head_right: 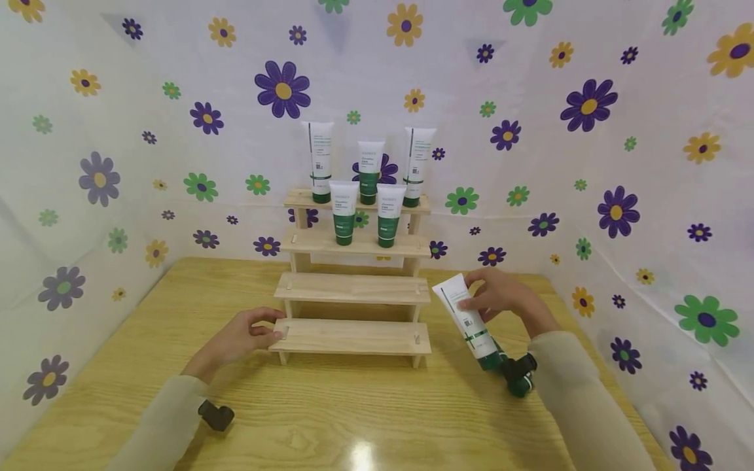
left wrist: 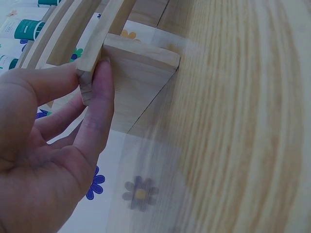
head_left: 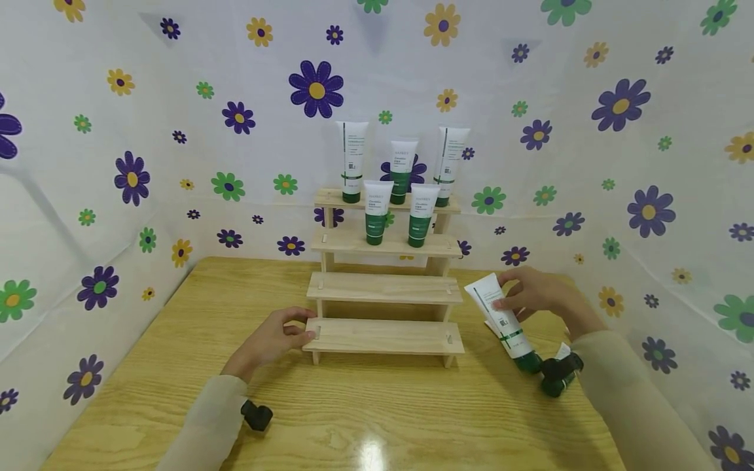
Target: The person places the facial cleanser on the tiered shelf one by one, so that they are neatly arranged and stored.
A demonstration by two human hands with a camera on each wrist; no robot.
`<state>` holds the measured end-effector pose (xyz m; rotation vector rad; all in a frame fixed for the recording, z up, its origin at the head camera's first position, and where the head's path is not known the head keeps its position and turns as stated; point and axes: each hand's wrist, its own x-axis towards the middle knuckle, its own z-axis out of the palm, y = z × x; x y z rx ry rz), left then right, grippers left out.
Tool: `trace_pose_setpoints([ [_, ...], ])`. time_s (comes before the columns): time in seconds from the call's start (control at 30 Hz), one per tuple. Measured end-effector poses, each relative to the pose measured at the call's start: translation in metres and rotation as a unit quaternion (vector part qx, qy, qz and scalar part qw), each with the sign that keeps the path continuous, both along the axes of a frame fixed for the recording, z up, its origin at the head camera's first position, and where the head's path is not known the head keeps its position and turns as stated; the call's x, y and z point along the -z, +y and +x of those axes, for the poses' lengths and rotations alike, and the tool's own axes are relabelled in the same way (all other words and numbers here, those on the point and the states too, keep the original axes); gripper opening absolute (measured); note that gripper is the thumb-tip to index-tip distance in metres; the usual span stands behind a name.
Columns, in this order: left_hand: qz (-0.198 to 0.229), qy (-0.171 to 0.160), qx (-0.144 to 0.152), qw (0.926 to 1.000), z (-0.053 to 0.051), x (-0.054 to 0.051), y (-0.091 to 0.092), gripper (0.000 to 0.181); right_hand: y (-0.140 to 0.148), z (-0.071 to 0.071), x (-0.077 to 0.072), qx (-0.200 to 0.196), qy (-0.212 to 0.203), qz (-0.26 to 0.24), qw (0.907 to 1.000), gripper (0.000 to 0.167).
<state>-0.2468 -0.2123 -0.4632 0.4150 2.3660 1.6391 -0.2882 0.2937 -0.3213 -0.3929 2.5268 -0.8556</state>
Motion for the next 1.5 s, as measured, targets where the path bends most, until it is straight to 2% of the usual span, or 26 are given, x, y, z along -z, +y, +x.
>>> trace_pose_setpoints([
  [0.1, -0.002, -0.002, -0.002, 1.0, 0.0, -0.001, 0.0, 0.048, -0.006, -0.001, -0.007, -0.004, 0.015, -0.012, 0.9998, 0.052],
  [0.33, 0.0, -0.005, -0.002, 1.0, 0.001, -0.001, 0.001, 0.047, -0.023, -0.001, -0.02, 0.027, 0.045, -0.015, 0.9985, 0.051],
  [0.53, -0.001, -0.006, -0.004, 1.0, 0.001, -0.001, 0.001, 0.047, -0.036, -0.003, -0.028, 0.037, 0.076, -0.041, 0.9956, 0.048],
  [0.8, -0.006, -0.01, -0.007, 0.9999, 0.001, -0.002, 0.001, 0.047, -0.054, -0.004, -0.036, 0.068, 0.111, -0.043, 0.9905, 0.057],
  [1.2, -0.005, 0.0, -0.004, 1.0, 0.001, -0.001, 0.001, 0.047, -0.086, -0.004, -0.039, 0.085, 0.159, -0.095, 0.979, 0.047],
  [1.5, -0.014, -0.015, -0.015, 0.9997, 0.0, -0.001, 0.002, 0.048, -0.111, -0.004, -0.035, 0.1, 0.189, -0.129, 0.9682, 0.044],
])
